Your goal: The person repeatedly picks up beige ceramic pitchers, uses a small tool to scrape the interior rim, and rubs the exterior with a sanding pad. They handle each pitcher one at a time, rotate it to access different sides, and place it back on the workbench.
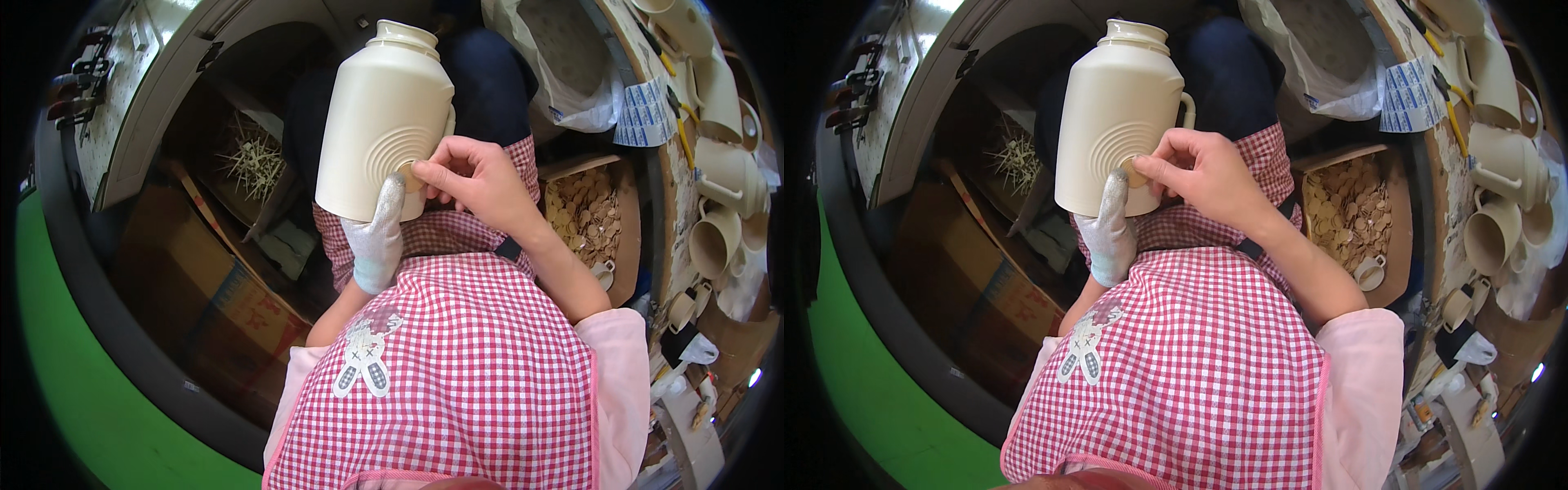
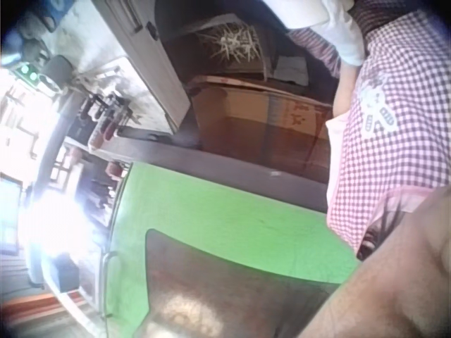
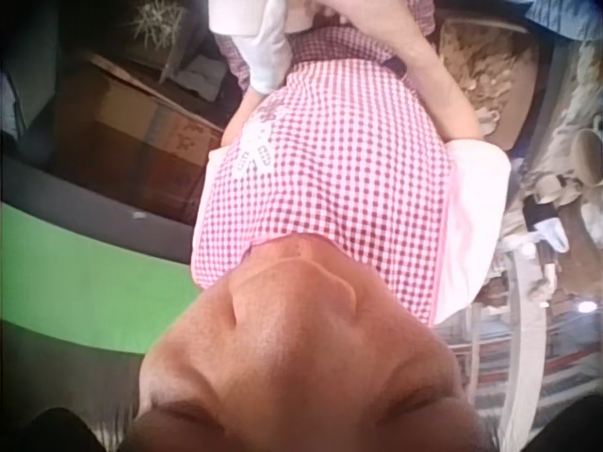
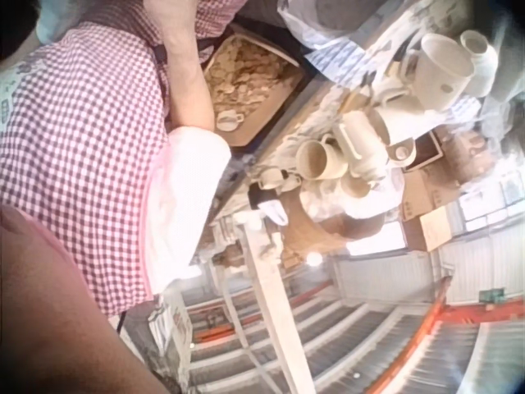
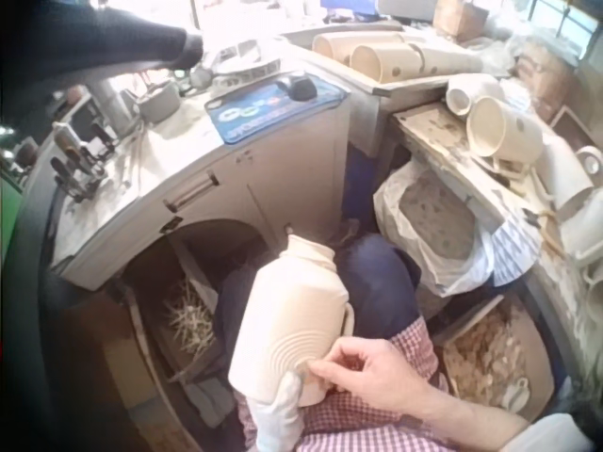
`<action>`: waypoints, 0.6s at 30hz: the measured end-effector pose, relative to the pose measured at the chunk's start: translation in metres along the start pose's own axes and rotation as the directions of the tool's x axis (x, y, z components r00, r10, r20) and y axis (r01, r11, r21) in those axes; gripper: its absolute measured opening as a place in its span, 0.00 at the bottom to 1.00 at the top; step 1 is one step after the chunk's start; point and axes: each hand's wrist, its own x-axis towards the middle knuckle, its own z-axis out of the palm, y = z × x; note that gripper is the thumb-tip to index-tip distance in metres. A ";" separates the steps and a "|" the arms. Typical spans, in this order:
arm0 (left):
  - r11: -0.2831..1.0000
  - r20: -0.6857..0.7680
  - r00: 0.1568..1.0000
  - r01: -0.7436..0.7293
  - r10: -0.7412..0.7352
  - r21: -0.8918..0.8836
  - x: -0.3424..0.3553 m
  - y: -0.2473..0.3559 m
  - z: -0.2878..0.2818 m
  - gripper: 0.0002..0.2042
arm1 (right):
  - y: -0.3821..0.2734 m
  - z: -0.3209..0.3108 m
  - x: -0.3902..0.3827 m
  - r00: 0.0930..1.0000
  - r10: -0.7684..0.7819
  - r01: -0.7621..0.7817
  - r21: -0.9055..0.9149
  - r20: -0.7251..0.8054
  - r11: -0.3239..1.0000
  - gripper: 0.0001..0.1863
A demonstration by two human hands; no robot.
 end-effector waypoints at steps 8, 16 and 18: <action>0.999 0.034 0.999 -0.028 0.027 0.032 -0.003 -0.002 -0.001 0.18 | 0.011 -0.009 0.006 0.949 0.307 -0.316 0.265 0.075 0.911 0.21; 0.984 0.104 0.994 -0.060 0.043 0.168 0.012 0.000 -0.012 0.17 | 0.026 0.008 0.039 0.956 -0.118 0.091 -0.113 -0.268 0.989 0.31; 0.968 0.155 0.975 -0.187 0.161 0.166 0.015 0.012 -0.007 0.17 | 0.017 0.003 0.043 0.967 -0.114 0.090 -0.112 -0.229 0.990 0.36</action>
